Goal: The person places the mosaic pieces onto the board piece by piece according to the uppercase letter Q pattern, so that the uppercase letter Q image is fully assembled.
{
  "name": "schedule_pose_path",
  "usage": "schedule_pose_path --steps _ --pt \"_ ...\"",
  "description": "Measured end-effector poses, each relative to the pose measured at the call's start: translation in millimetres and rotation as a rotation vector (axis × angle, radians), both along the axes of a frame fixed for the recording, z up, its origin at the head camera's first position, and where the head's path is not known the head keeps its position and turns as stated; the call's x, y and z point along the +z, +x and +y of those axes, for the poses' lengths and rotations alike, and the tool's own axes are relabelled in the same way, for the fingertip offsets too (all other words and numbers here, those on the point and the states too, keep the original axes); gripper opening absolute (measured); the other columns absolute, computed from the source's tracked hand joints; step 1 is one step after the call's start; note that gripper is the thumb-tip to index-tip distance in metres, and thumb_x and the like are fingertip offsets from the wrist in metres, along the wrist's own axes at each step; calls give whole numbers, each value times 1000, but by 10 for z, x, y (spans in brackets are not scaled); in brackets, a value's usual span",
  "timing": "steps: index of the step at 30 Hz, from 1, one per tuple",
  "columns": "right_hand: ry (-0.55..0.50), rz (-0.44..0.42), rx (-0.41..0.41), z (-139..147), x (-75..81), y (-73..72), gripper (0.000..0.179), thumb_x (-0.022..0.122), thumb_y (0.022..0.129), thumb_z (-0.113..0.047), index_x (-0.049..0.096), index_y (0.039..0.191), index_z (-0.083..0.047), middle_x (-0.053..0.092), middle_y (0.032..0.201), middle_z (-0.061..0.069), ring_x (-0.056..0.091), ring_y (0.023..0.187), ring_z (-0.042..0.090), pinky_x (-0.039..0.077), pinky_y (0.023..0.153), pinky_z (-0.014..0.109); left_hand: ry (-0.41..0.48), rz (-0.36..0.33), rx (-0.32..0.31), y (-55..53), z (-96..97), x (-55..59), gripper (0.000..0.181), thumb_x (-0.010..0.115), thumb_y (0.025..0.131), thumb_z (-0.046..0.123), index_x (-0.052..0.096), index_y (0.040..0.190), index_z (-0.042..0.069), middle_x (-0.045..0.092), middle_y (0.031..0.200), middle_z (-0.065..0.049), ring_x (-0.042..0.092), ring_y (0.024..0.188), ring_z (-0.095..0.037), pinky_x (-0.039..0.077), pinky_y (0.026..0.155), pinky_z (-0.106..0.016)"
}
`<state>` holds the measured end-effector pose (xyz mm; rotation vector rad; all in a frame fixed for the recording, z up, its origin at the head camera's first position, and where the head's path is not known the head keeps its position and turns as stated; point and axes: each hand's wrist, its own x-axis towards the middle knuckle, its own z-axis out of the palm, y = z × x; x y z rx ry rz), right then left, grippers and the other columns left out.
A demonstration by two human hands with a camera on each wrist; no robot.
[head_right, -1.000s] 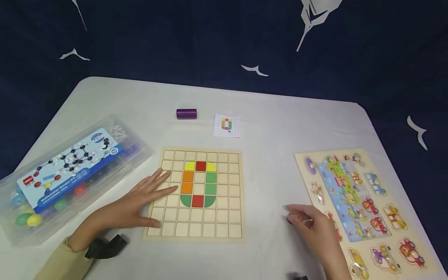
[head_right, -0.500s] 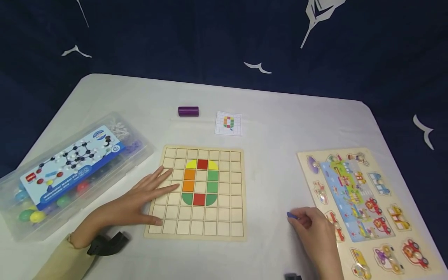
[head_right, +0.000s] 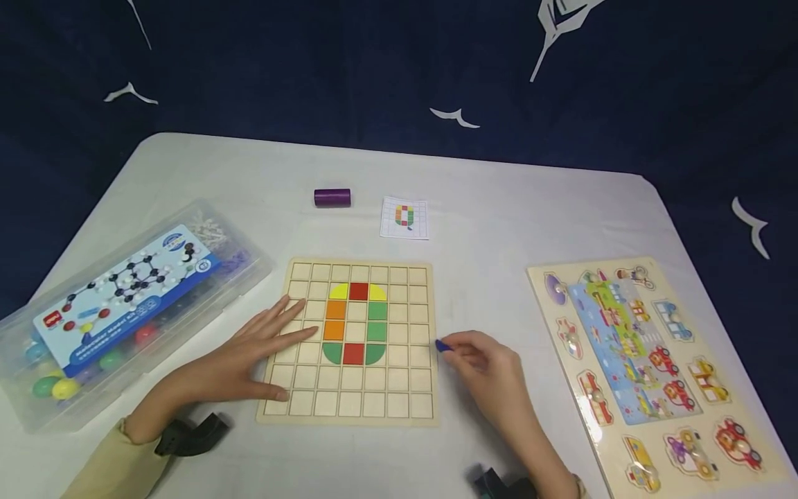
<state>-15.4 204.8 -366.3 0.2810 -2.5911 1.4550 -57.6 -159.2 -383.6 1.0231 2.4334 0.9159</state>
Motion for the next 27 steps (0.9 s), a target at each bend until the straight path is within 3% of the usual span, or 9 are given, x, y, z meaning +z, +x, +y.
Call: schedule_pose_path --steps 4,10,16,27 --pt "-14 34 108 -257 -50 -43 21 74 72 11 68 88 -3 67 80 -3 62 68 10 52 61 21 -4 -5 4 7 -3 -6 91 80 71 40 34 147 19 1 156 -7 -12 139 -24 -1 107 -53" --pt "-16 69 209 -492 -124 -6 23 77 71 5 69 85 -11 65 78 -8 55 62 9 47 54 19 1 -4 2 5 0 -9 90 79 71 39 35 146 19 1 156 -7 -12 139 -24 -1 107 -53" --pt "-11 80 224 -578 -183 40 24 80 70 1 69 84 -16 65 82 -9 53 65 8 44 55 18 -4 7 0 -2 1 -7 90 79 71 40 35 146 19 1 156 -7 -12 139 -25 -1 107 -53" --pt "97 146 254 -640 -249 32 26 82 65 1 69 80 -15 64 84 -14 53 69 6 44 62 17 -5 5 2 -5 -2 -12 90 79 71 40 35 146 20 0 156 -6 -12 139 -24 -1 107 -53"
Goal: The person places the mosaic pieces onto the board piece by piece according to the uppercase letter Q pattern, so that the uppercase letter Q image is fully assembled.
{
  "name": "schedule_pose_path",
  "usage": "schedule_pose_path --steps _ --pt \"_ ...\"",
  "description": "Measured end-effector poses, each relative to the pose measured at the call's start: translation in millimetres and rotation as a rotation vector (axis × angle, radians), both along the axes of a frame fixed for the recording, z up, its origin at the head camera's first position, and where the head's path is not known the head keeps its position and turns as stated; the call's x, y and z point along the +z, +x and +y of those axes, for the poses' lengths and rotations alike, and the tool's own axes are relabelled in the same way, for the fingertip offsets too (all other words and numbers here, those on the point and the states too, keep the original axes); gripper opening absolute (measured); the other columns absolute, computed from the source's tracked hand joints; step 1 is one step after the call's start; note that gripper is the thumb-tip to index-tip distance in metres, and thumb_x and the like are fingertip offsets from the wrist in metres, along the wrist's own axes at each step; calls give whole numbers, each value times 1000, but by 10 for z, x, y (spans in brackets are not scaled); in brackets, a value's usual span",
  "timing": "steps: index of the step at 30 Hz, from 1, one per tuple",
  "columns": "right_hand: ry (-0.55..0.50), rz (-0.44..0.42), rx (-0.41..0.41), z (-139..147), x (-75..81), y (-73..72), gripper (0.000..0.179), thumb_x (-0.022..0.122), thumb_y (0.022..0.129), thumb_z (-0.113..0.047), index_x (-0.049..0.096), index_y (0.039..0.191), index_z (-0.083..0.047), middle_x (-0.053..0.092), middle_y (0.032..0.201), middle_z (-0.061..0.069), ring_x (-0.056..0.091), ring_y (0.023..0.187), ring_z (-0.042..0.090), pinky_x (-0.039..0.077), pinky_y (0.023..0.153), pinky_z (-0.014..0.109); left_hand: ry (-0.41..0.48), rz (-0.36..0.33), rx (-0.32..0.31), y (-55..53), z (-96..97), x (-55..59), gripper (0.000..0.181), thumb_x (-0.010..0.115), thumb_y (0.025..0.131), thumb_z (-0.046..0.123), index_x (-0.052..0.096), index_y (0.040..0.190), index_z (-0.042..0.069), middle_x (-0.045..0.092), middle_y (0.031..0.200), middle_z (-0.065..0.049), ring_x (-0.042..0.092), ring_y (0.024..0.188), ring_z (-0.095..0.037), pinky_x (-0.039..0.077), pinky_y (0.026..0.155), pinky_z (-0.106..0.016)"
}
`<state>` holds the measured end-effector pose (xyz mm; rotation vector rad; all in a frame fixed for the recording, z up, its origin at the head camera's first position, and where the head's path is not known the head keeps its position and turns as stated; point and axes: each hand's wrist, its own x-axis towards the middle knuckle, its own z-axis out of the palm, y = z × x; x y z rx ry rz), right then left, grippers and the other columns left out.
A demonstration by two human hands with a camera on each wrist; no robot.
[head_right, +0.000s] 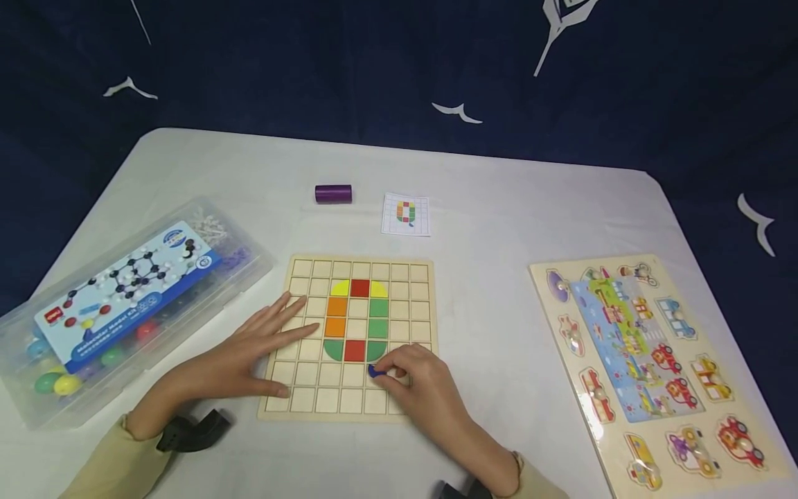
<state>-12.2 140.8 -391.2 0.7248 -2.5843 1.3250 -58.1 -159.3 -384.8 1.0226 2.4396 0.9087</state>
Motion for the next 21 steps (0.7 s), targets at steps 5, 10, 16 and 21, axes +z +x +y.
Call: schedule_pose_path --steps 5,10,16,21 --pt "30 35 0 -19 -8 3 26 83 65 0 69 80 -17 63 85 -15 53 71 5 43 63 14 -8 1 0 -3 0 0 90 79 71 40 35 146 20 1 156 -6 -12 139 -24 0 107 -53" --pt "45 68 0 -30 -14 0 27 83 65 0 68 79 -16 63 85 -15 51 69 5 41 62 12 -17 -6 7 -7 1 7 90 80 70 40 35 146 20 1 156 -6 -12 139 -23 0 107 -52" --pt "62 91 9 -40 -33 -2 27 84 64 -1 68 79 -17 62 85 -15 49 69 5 39 62 13 -18 -5 6 -6 -3 -1 90 79 71 41 35 146 20 1 156 -5 -12 139 -23 -1 107 -52" --pt "72 106 9 -40 -40 1 27 84 63 -2 68 78 -17 62 84 -15 48 69 5 37 63 11 -14 2 0 -6 -3 -10 90 79 71 40 34 147 20 0 156 -5 -13 139 -23 -1 107 -53"
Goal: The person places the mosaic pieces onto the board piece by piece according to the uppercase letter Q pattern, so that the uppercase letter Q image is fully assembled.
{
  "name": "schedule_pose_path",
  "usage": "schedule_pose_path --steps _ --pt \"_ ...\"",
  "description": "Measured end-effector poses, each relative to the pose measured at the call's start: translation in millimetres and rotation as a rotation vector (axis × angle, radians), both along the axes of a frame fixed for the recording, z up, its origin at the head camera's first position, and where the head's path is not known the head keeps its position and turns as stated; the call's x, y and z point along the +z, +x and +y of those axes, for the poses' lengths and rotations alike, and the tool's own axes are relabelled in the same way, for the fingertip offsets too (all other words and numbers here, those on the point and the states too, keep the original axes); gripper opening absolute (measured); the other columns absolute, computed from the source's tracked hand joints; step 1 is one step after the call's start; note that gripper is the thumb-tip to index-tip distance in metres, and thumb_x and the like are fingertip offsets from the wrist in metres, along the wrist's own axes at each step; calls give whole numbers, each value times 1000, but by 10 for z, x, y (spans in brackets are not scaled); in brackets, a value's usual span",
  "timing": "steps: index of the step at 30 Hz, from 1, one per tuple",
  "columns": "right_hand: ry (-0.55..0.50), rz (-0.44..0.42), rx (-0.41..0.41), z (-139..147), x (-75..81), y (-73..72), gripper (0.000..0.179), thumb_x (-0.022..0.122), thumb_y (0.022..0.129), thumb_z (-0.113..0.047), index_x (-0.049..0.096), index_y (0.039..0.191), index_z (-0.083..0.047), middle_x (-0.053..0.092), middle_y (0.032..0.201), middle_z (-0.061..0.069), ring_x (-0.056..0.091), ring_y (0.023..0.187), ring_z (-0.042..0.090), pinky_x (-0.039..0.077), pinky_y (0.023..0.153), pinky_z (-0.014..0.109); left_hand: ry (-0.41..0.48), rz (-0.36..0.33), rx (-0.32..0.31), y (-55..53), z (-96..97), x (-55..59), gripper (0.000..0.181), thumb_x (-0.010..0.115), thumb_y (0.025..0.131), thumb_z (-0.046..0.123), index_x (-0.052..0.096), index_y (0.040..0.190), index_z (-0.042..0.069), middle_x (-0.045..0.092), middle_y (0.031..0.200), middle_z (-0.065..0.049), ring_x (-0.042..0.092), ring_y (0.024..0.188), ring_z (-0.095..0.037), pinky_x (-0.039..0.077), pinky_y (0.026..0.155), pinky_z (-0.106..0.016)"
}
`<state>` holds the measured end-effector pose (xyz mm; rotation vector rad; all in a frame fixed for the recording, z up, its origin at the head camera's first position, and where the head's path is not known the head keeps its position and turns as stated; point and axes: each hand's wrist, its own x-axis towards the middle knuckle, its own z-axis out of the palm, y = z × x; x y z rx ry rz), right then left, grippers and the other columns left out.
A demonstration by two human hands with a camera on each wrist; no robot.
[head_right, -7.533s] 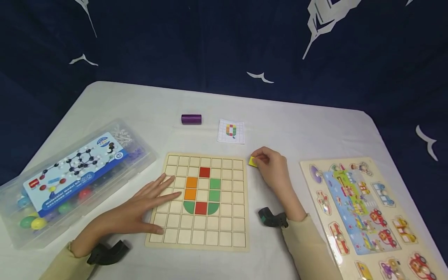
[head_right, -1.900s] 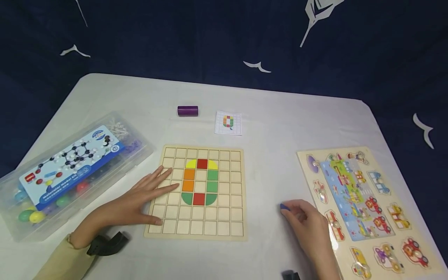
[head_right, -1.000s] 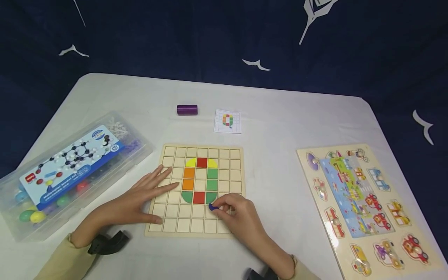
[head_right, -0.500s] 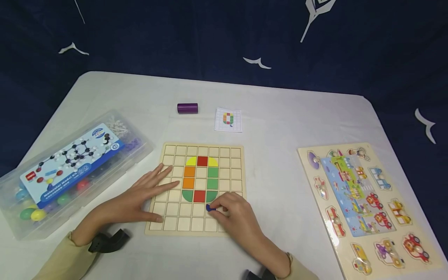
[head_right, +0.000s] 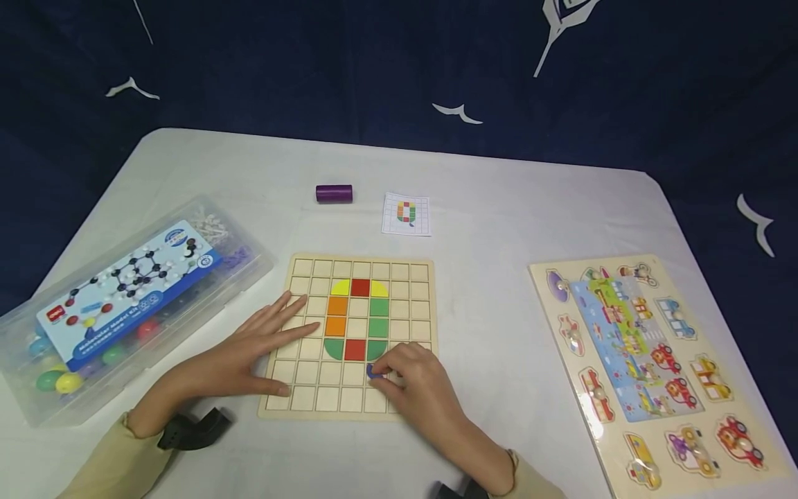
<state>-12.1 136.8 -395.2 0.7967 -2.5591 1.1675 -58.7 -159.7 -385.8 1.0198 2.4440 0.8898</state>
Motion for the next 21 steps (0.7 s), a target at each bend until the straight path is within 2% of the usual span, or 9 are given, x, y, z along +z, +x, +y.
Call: schedule_pose_path --steps 5,8,12,14,16,17,19,21 --pt "-1 0 6 -13 3 6 27 84 64 -2 69 79 -17 63 84 -15 48 69 5 37 62 12 3 -5 3 10 -8 6 90 80 71 40 35 146 21 0 156 -5 -13 139 -23 0 107 -53" --pt "-5 -30 6 -8 28 3 25 83 65 -2 69 80 -17 63 85 -15 49 70 5 40 61 14 2 -5 6 7 -10 12 90 80 70 39 35 146 20 1 156 -6 -12 139 -23 0 107 -53" --pt "-50 -98 20 80 137 -34 21 79 72 0 69 84 -15 63 86 -13 55 72 5 45 63 17 -2 -15 9 2 -3 22 91 81 70 37 34 147 20 1 156 -6 -11 139 -24 0 107 -54" --pt "-58 -107 21 198 230 -79 20 76 75 2 69 87 -12 64 86 -11 57 74 5 47 64 20 -9 -35 11 13 -1 78 89 79 73 37 32 147 22 2 156 -5 -9 140 -24 3 107 -53" --pt "-11 -83 -6 372 358 -148 19 74 77 3 69 89 -11 65 87 -10 58 75 6 48 65 24 -22 -57 1 17 -16 231 86 76 77 37 29 148 25 4 156 -4 -3 140 -22 10 108 -52" --pt "31 -70 -34 476 435 -190 19 73 78 2 70 90 -11 65 87 -10 58 77 6 48 66 26 -33 -58 -4 10 -31 351 84 74 79 36 28 149 27 5 156 -1 0 140 -21 13 107 -51" --pt "128 -37 -94 712 618 -288 18 71 80 0 70 94 -10 66 89 -7 59 79 9 47 67 27 -67 -8 -4 -36 -95 666 81 70 83 37 24 149 30 7 155 3 5 140 -18 19 106 -51" --pt "225 -11 -152 975 813 -398 17 69 84 -3 69 100 -7 67 93 -2 60 83 14 45 70 24 -84 103 8 -153 -196 1023 78 68 85 36 24 149 29 10 155 5 9 140 -18 22 105 -52"
